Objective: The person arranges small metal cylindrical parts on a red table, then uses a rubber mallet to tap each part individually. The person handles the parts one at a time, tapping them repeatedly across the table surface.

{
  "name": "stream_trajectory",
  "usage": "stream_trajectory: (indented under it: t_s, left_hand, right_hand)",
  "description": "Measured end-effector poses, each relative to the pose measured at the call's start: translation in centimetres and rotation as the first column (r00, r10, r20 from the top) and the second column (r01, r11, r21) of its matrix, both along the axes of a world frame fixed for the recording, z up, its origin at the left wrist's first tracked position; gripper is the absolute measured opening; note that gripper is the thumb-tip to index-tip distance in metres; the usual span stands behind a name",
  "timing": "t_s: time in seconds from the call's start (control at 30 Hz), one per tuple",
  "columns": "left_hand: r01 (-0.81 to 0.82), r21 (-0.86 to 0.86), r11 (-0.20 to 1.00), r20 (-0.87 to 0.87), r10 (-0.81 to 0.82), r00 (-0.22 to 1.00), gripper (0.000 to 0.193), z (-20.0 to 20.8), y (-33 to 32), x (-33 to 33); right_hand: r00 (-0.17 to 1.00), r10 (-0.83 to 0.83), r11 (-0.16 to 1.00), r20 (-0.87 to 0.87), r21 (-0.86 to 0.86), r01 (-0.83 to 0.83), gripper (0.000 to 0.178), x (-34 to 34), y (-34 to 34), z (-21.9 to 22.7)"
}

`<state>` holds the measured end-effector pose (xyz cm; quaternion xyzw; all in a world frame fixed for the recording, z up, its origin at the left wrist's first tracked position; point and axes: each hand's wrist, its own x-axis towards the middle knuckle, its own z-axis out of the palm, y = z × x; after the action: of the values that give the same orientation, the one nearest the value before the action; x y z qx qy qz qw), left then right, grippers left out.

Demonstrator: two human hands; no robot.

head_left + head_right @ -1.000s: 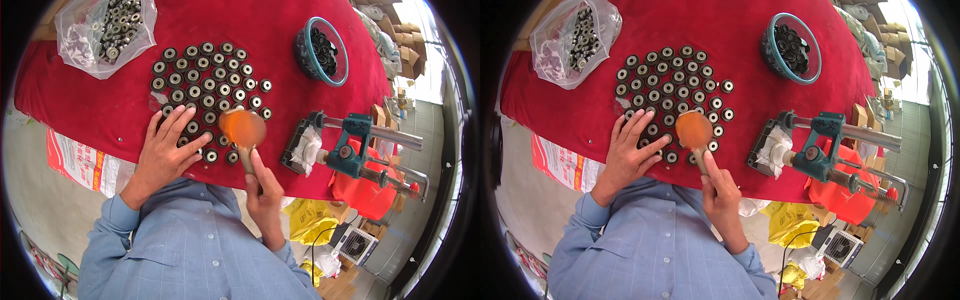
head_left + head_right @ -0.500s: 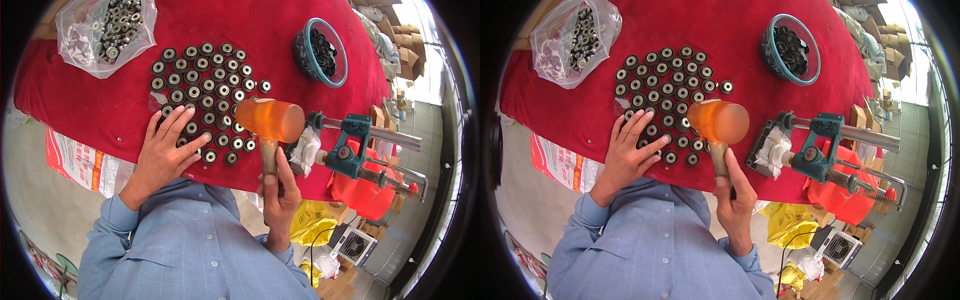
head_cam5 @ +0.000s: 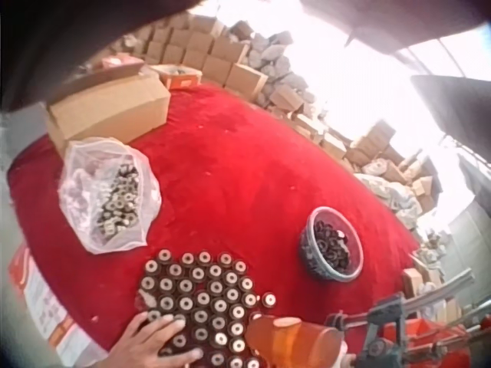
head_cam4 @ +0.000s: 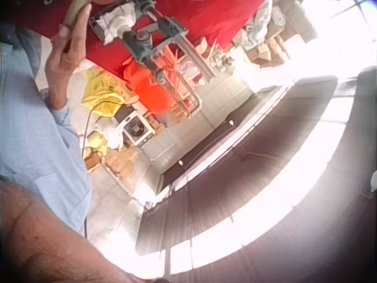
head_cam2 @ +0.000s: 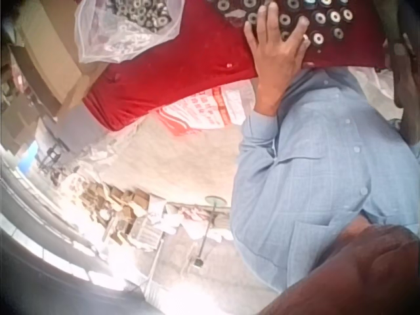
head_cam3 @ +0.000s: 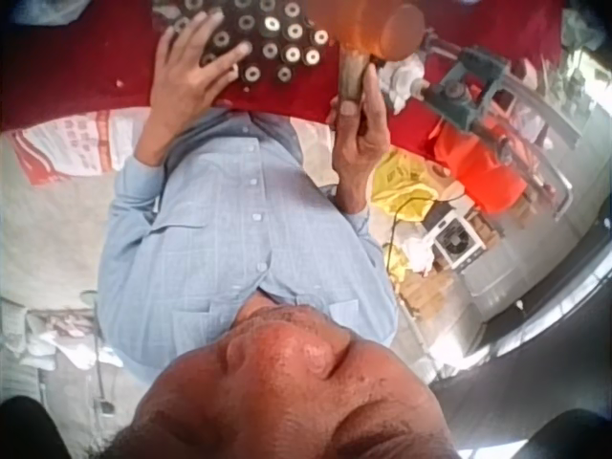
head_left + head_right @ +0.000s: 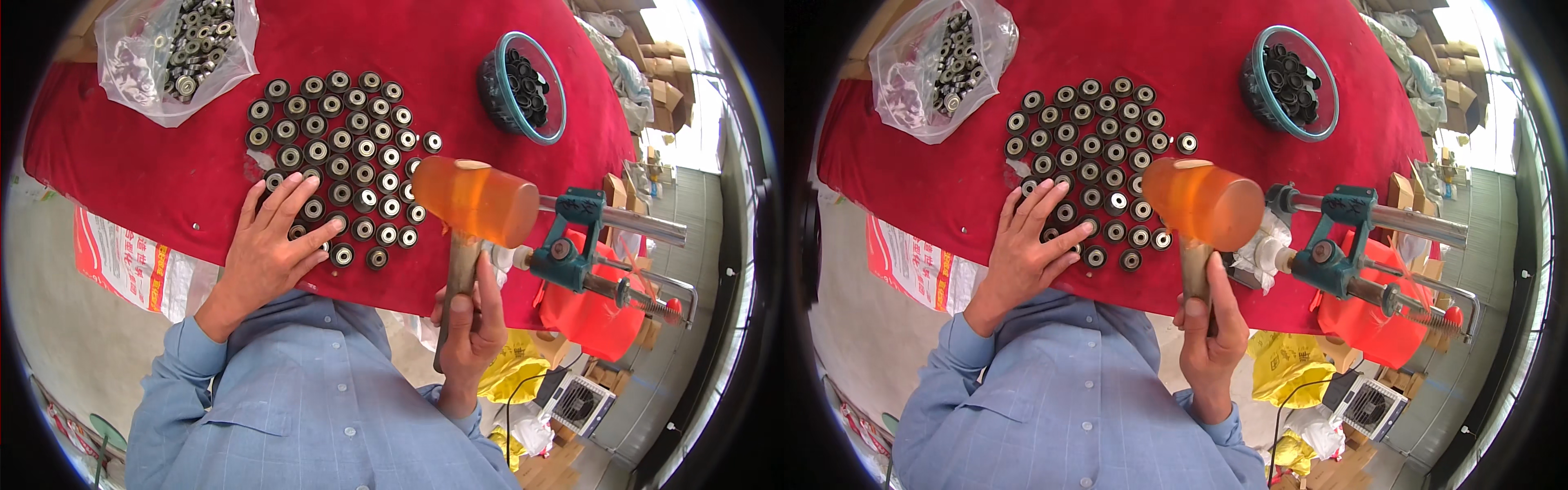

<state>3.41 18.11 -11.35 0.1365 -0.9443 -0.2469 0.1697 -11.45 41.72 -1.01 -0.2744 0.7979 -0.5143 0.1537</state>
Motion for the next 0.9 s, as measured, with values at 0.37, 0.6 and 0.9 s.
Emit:
stream_trajectory:
  t_s: [0.37, 0.6, 0.9]
  left_hand:
    - [-0.005, -0.014, 1.0, 0.013, 0.005, 1.0, 0.05, 0.1, 0.0, 0.1]
    - [0.0, 0.012, 1.0, 0.004, 0.0, 1.0, 0.049, -0.1, 0.0, 0.0]
    - [-0.005, 0.008, 1.0, -0.001, 0.005, 1.0, 0.049, -0.2, 0.3, 0.2]
  right_hand:
    - [0.985, 0.166, 0.942, -0.051, 0.303, -0.143, 0.058, 0.9, -1.5, -2.6]
    - [0.999, 0.034, 0.994, 0.016, 0.103, -0.036, 0.053, 0.6, -0.5, -0.6]
    - [0.983, 0.153, 0.953, -0.098, 0.278, -0.12, 0.059, 0.9, -1.7, -3.4]
